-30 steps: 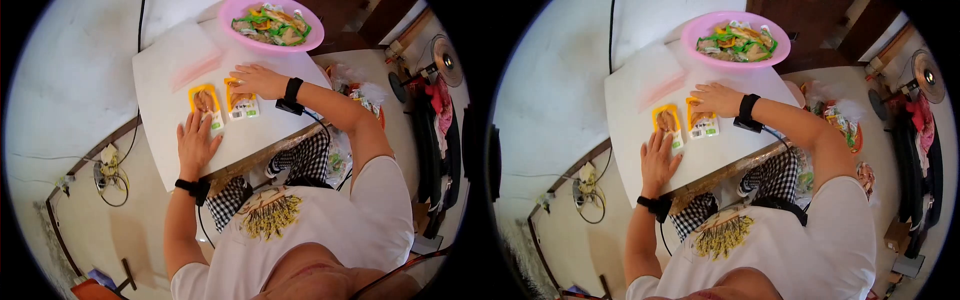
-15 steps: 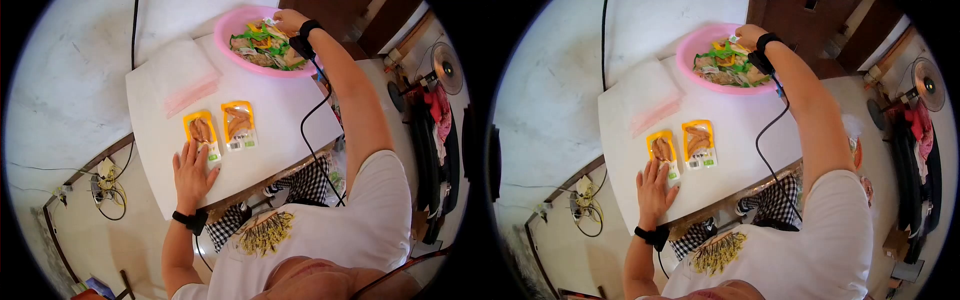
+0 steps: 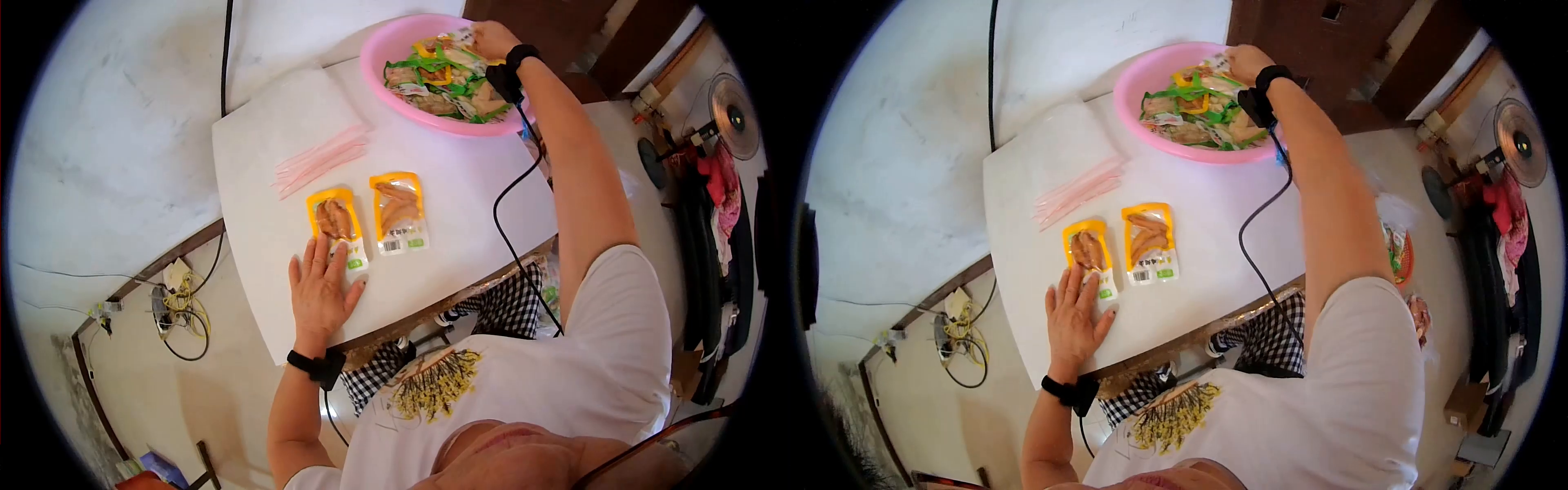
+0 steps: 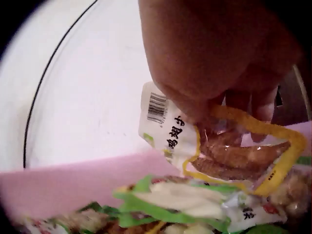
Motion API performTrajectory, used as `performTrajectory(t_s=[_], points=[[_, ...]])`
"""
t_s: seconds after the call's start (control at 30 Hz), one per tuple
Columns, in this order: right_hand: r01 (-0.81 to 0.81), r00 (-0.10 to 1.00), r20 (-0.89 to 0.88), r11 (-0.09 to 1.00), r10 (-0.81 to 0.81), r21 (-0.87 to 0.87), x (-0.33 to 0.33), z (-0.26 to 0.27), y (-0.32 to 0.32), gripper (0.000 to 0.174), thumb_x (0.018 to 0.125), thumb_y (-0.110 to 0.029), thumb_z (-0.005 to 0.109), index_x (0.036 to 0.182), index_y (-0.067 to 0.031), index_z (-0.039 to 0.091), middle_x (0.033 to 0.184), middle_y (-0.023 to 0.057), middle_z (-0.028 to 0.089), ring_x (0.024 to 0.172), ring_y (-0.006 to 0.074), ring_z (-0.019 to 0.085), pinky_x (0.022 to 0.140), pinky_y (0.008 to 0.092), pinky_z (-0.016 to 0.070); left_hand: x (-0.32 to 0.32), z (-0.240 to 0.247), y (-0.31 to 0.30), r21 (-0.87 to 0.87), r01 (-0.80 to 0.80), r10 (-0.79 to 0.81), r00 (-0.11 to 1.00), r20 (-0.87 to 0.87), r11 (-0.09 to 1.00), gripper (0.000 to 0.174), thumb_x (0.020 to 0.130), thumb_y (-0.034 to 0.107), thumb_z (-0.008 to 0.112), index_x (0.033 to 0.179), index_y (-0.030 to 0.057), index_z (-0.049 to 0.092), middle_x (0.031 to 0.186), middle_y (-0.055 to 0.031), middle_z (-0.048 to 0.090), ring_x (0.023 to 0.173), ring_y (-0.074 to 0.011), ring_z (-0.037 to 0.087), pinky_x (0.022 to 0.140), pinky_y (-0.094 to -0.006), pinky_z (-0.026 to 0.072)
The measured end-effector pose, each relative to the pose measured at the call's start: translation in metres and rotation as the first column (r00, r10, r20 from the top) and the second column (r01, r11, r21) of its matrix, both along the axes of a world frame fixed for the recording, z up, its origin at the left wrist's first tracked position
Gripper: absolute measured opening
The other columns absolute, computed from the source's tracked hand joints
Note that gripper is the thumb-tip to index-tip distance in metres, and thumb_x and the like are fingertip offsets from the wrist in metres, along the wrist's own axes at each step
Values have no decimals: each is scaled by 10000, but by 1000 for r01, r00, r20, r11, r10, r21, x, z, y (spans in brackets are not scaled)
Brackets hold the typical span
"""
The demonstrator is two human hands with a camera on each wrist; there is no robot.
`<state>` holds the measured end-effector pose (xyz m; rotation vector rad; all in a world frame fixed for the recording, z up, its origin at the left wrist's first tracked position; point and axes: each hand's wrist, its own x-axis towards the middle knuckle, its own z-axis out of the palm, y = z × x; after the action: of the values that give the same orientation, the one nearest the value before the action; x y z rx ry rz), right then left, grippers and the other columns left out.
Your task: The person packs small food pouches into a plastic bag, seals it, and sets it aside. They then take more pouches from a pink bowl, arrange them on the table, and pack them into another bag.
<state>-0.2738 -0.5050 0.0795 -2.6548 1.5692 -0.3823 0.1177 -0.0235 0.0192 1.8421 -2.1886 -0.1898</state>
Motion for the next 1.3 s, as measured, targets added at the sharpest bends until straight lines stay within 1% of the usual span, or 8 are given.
performTrajectory(t_s=[0.13, 0.27, 0.33, 0.4, 0.67, 0.9, 1.13, 1.3], points=[[-69, 937, 330, 986, 117, -152, 15, 69, 91, 252, 907, -211, 518, 1068, -65, 647, 904, 194, 660, 806, 340, 644, 743, 395, 500, -2, 0, 2, -36, 6, -6, 1000, 10, 999, 596, 815, 373, 638, 1321, 83, 518, 1460, -179, 386, 1356, -339, 339, 1083, -545, 227], [-280, 849, 353, 901, 393, -330, 34, 113, 182, 235, 930, -141, 512, 1096, -33, 639, 900, 106, 694, 766, 202, 655, 702, 302, 500, -2, 0, 5, -64, 5, -4, 1000, 18, 998, 592, 819, 389, 635, 1321, 95, 522, 1453, -175, 399, 1350, -330, 353, 1077, -543, 239], [-313, 797, 522, 947, 304, -73, 44, 124, 236, 227, 938, -97, 513, 1113, -17, 633, 902, 63, 690, 792, 146, 641, 722, 266, 498, -1, -2, 5, -83, 10, -9, 1000, 16, 997, 589, 820, 388, 634, 1318, 93, 525, 1451, -175, 402, 1347, -332, 357, 1073, -542, 245], [-369, 744, 622, 926, 243, 80, 50, 117, 279, 223, 952, -49, 521, 1145, -10, 625, 897, 22, 672, 834, 78, 607, 775, 224, 492, 0, -6, 5, -103, 15, -14, 1000, 12, 995, 588, 821, 389, 633, 1316, 92, 527, 1450, -174, 404, 1347, -331, 356, 1070, -541, 250], [-609, 534, 727, 793, 431, -22, 80, 22, 357, 481, 794, 137, 451, 1202, -71, 599, 1161, 115, 651, 1067, 254, 628, 962, 349, 465, 0, -9, 6, -115, 8, -8, 1000, 4, 993, 586, 824, 393, 626, 1322, 100, 531, 1451, -172, 403, 1344, -328, 360, 1077, -536, 247], [-543, 839, 170, 767, 517, 343, 68, -17, 354, 350, 789, 29, 480, 1098, -67, 615, 1068, 148, 626, 1018, 336, 571, 875, 411, 464, 0, -8, 5, -95, 6, -6, 1000, 8, 995, 596, 822, 403, 624, 1321, 91, 530, 1450, -178, 404, 1346, -329, 358, 1081, -540, 239], [-375, 921, 96, 926, 378, -49, 89, 76, 234, 200, 815, -125, 533, 960, -58, 652, 805, 167, 653, 762, 347, 623, 719, 422, 483, 0, -3, 3, -61, 5, -6, 1000, -5, 998, 596, 812, 371, 625, 1325, 88, 517, 1452, -187, 392, 1359, -346, 331, 1077, -549, 233], [-201, 979, -25, 969, 200, -143, 106, 67, 101, 268, 791, -208, 583, 1011, -79, 663, 941, 158, 670, 847, 334, 633, 746, 413, 496, 0, 0, 1, -25, -4, 4, 1000, -20, 1000, 603, 806, 373, 633, 1323, 86, 517, 1457, -184, 385, 1361, -344, 329, 1077, -553, 229]])
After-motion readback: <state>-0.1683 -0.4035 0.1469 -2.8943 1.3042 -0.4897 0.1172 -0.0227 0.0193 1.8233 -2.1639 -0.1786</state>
